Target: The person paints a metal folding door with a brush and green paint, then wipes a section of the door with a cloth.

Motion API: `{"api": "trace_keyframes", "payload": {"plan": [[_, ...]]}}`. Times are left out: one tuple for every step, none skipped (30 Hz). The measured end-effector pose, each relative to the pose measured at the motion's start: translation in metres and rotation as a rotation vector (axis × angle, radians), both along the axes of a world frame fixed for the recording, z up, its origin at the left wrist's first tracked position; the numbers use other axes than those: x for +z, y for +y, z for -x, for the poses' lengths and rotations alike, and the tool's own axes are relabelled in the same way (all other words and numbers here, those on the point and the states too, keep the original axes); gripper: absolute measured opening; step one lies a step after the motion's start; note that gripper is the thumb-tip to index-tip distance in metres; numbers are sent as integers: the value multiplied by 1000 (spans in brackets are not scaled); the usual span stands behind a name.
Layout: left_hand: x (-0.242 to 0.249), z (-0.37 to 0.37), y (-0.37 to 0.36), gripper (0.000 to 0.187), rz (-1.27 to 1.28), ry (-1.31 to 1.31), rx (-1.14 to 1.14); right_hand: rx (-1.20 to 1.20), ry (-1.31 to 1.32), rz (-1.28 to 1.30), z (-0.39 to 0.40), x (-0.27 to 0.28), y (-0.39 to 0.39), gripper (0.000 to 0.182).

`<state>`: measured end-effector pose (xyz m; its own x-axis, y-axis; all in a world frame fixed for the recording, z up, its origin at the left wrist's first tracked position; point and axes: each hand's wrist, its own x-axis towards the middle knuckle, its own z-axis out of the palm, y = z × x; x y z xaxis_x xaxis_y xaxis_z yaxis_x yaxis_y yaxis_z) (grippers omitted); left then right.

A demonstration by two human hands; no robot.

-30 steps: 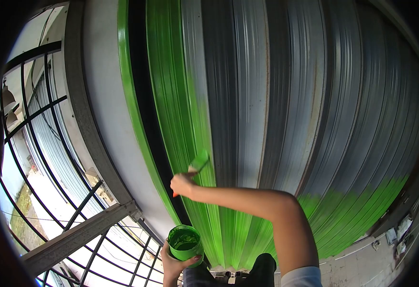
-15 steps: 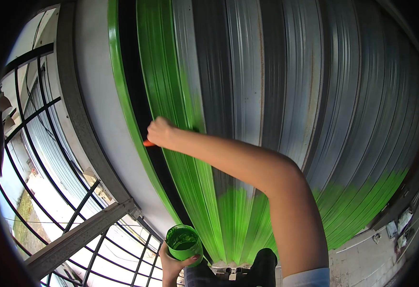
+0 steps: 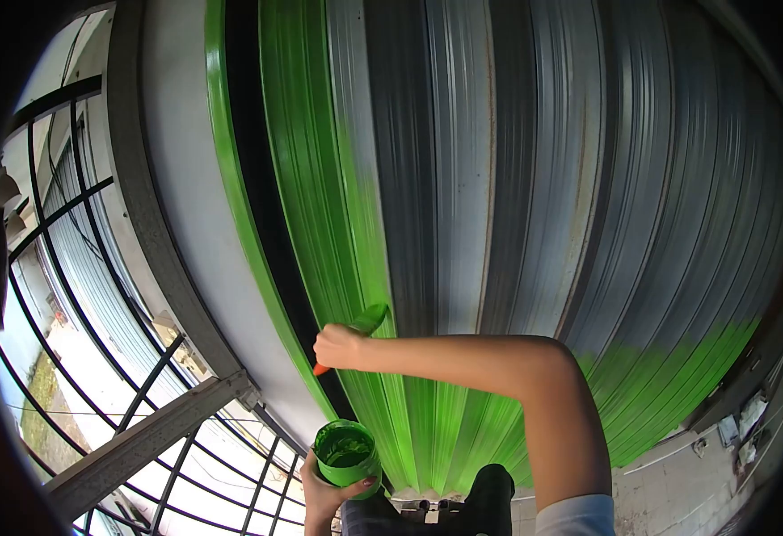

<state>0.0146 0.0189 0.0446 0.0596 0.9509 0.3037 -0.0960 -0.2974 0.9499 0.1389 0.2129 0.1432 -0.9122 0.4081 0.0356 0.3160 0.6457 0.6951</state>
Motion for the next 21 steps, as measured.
{"api": "trace_keyframes", "payload": {"plan": [[2, -2, -1, 68, 4, -9, -11, -15, 35, 0, -2, 7, 2, 10], [1, -3, 0, 68, 3, -12, -15, -31, 72, 2, -6, 18, 9, 9], [-1, -4, 0, 69, 3, -11, -22, -46, 110, -15, -15, 63, 8, 6], [-2, -5, 0, 69, 2, -9, -24, -113, 126, 30, -15, 88, 9, 4], [-2, -4, -1, 69, 0, -6, -29, -150, 107, -11, -16, 117, 6, 4], [-2, -4, -1, 69, -2, -4, -33, -138, 144, -86, -16, 145, -1, 5], [-1, -6, -1, 69, -5, -5, -38, -155, 155, -147, -17, 174, -10, 5], [0, -7, -2, 69, 6, -8, -42, -168, 153, -217, -17, 197, -13, 6], [3, -8, -4, 69, 13, -12, -45, -105, 203, -314, -18, 214, -18, 5], [5, -8, -5, 69, 19, -16, -46, -41, 253, -412, -22, 223, -21, 5], [6, -7, -5, 69, 14, 0, -42, -47, 238, -466, -24, 222, -27, 5], [7, -7, -6, 69, 8, 15, -37, -51, 221, -521, -27, 215, -34, 6], [7, -7, -6, 69, 3, 29, -31, -55, 204, -574, -30, 206, -42, 7], [6, -7, -6, 69, -2, 29, -30, -43, 91, -618, -36, 185, -36, 11], [3, -6, -5, 69, -7, 31, -31, -29, 52, -623, -44, 157, -27, 11], [1, -6, -5, 69, -13, 33, -33, -23, -14, -619, -50, 127, -28, 12], [1, -6, -6, 69, -6, 25, -38, -43, -114, -584, -55, 93, -26, 14], [1, -6, -6, 70, -2, 17, -43, -6, -106, -438, -60, 64, -27, 16], [2, -7, -7, 70, 6, 11, -48, 31, -96, -288, -62, 43, -32, 17], [2, -5, -8, 70, 6, 27, -49, 81, -38, -145, -63, 29, -44, 18], [3, -4, -8, 70, 4, 41, -51, 131, 18, -3, -64, 24, -51, 19]]}}
